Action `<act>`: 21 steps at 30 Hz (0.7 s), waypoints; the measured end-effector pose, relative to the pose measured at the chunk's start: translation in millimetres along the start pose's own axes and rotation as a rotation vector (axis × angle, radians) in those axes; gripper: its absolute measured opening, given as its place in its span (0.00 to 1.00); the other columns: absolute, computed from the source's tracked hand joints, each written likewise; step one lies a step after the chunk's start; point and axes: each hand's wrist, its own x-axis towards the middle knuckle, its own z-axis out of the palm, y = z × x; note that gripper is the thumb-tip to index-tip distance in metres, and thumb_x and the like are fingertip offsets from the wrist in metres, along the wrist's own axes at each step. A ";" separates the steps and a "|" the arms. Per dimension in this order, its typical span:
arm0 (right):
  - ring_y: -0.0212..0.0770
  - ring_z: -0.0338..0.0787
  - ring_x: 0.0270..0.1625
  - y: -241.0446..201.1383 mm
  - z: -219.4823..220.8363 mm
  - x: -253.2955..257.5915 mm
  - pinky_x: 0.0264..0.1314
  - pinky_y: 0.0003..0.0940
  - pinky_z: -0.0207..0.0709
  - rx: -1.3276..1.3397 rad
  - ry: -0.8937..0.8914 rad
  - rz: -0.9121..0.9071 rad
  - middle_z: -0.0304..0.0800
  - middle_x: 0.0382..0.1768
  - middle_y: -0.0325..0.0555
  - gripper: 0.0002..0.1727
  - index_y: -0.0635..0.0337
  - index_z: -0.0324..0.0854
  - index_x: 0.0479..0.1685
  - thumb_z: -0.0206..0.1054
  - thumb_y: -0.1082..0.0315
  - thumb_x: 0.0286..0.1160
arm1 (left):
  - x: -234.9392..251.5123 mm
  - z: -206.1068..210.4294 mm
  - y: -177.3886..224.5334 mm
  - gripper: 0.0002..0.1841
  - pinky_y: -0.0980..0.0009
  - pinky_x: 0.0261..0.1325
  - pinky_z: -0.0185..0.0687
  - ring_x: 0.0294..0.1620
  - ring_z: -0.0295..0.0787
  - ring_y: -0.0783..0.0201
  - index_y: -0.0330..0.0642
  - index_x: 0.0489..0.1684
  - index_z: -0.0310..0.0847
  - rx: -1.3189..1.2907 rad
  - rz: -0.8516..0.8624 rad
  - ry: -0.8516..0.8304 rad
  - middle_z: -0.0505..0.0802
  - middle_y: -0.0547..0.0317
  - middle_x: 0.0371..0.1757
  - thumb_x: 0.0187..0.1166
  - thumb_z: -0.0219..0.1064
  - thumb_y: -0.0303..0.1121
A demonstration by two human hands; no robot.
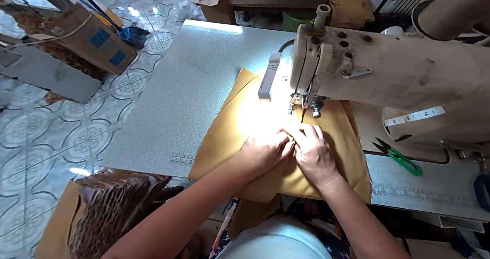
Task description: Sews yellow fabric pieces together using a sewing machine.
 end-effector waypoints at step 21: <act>0.51 0.89 0.63 10.6 -3.2 0.0 0.63 0.45 0.82 -0.029 -0.047 -0.099 0.93 0.57 0.47 0.16 0.46 0.95 0.52 0.63 0.69 0.76 | 8.4 10.4 -45.8 0.24 0.55 0.75 0.75 0.75 0.82 0.57 0.45 0.71 0.85 -0.052 0.254 -0.060 0.88 0.53 0.71 0.83 0.55 0.43</act>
